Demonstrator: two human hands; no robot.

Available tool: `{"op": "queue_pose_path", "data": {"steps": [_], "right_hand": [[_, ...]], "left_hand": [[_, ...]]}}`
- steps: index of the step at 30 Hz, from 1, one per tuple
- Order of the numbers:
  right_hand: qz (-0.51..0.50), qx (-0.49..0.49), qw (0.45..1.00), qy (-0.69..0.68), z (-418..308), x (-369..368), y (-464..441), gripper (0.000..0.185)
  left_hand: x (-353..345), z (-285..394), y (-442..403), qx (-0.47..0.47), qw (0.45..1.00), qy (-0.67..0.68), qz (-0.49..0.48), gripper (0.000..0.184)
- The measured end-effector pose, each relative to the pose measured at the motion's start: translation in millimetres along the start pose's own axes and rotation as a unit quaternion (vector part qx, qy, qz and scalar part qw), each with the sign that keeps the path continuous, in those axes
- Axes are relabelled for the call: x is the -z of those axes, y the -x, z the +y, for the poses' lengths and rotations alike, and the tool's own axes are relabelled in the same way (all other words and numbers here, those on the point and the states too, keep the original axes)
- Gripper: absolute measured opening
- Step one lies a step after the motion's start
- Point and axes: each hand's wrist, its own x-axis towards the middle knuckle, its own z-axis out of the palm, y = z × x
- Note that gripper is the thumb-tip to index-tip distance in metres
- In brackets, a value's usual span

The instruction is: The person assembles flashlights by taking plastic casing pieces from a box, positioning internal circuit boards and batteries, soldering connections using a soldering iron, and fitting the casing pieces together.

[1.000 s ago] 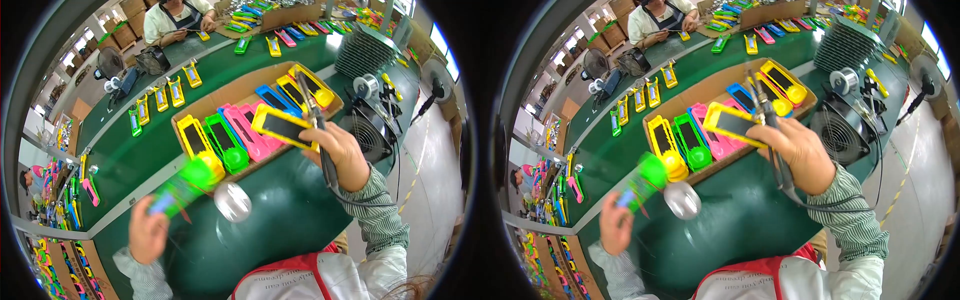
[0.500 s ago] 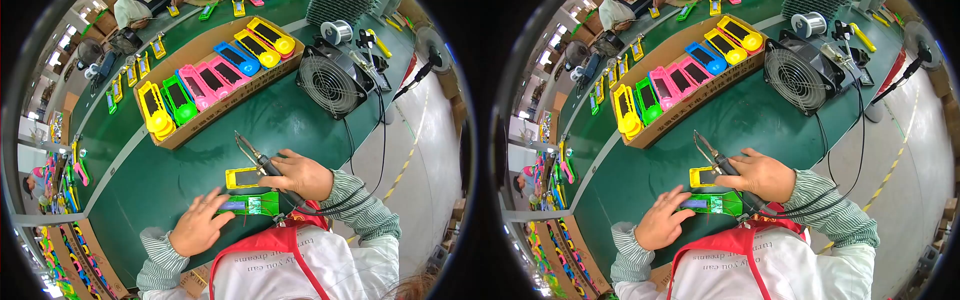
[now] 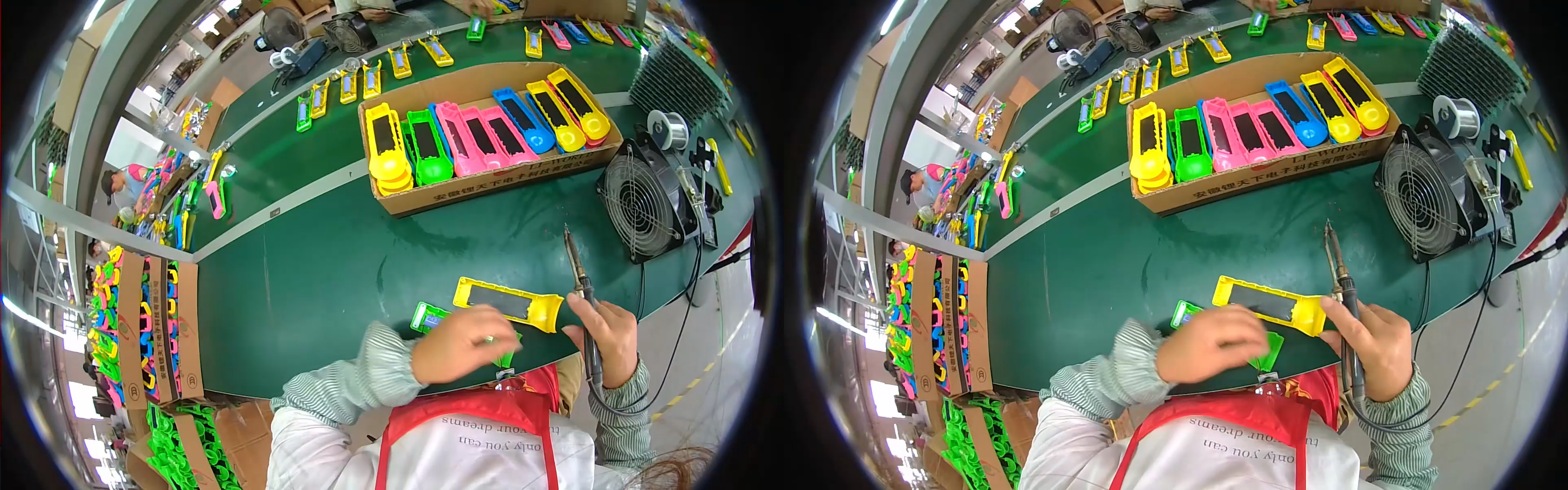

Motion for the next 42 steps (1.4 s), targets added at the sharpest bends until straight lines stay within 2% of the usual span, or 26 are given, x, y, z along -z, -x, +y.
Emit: {"op": "queue_pose_path", "data": {"steps": [1, 2, 4, 5, 6, 7, 8, 11, 15, 18, 19, 22, 24, 26, 30, 33, 36, 42], "right_hand": [[0.026, -0.015, 1.000, -0.005, -0.7, -2.2, 4.2, 0.049], [0.052, -0.032, 0.998, -0.008, -0.9, -3.3, 9.3, 0.049], [0.053, -0.054, 0.997, -0.022, 2.1, 0.3, 18.2, 0.047], [0.053, -0.071, 0.996, -0.031, 0.2, 1.3, 18.4, 0.046], [0.054, -0.088, 0.994, -0.038, -1.0, 1.9, 17.0, 0.045], [0.080, -0.095, 0.991, -0.049, -2.9, 0.6, 15.1, 0.040], [0.070, -0.124, 0.987, -0.067, -3.0, 0.9, 18.6, 0.036], [0.084, -0.154, 0.967, -0.185, -0.6, -5.4, 24.3, 0.029], [0.090, -0.199, 0.941, -0.259, -4.2, -16.8, 22.7, 0.022], [0.032, -0.261, 0.909, -0.324, -2.8, -24.5, 23.0, 0.022], [0.035, -0.289, 0.884, -0.367, -3.7, -30.3, 20.4, 0.021], [0.011, -0.312, 0.853, -0.418, 1.4, -40.0, 10.7, 0.020], [-0.023, -0.361, 0.806, -0.468, 2.4, -40.8, 3.4, 0.018], [-0.045, -0.384, 0.776, -0.499, 4.9, -43.2, -1.1, 0.017], [-0.066, -0.360, 0.802, -0.473, 10.6, -50.9, -2.8, 0.016], [-0.075, -0.388, 0.774, -0.496, 9.2, -47.8, -8.6, 0.016], [-0.075, -0.389, 0.770, -0.500, 10.0, -49.8, -8.5, 0.016], [-0.080, -0.380, 0.795, -0.465, 12.4, -53.6, -8.2, 0.017]], "left_hand": [[5.5, 1.3, 3.1, 0.112, 0.983, 0.138, 0.052, 0.008], [9.3, 1.5, 4.8, 0.221, 0.931, 0.272, 0.100, 0.007], [15.0, -3.9, 3.9, 0.241, 0.900, 0.325, 0.164, 0.006], [16.8, -11.3, 4.4, 0.241, 0.923, 0.249, 0.167, 0.005], [19.6, -17.2, 3.8, 0.252, 0.950, 0.117, 0.145, 0.007], [22.1, -18.5, 2.6, 0.212, 0.970, -0.039, 0.114, 0.008], [24.7, -18.8, 0.1, 0.159, 0.964, -0.196, 0.086, 0.009], [23.6, -20.7, -5.2, 0.080, 0.920, -0.379, 0.055, 0.010], [27.0, -17.1, -6.4, 0.114, 0.917, -0.381, 0.032, 0.008], [35.7, -20.5, -6.9, 0.118, 0.931, -0.345, 0.010, 0.008], [38.2, -21.5, -7.9, 0.128, 0.935, -0.331, -0.006, 0.008], [47.0, -24.5, -13.5, 0.155, 0.940, -0.299, -0.052, 0.011], [50.5, -26.8, -17.5, 0.166, 0.940, -0.285, -0.086, 0.013], [50.0, -28.1, -18.9, 0.162, 0.939, -0.292, -0.083, 0.013], [46.9, -28.3, -18.4, 0.155, 0.936, -0.309, -0.072, 0.012], [44.5, -28.3, -16.5, 0.147, 0.937, -0.313, -0.054, 0.011], [41.2, -28.8, -14.8, 0.144, 0.937, -0.317, -0.036, 0.011], [38.4, -27.3, -13.9, 0.144, 0.932, -0.331, -0.036, 0.011]]}}
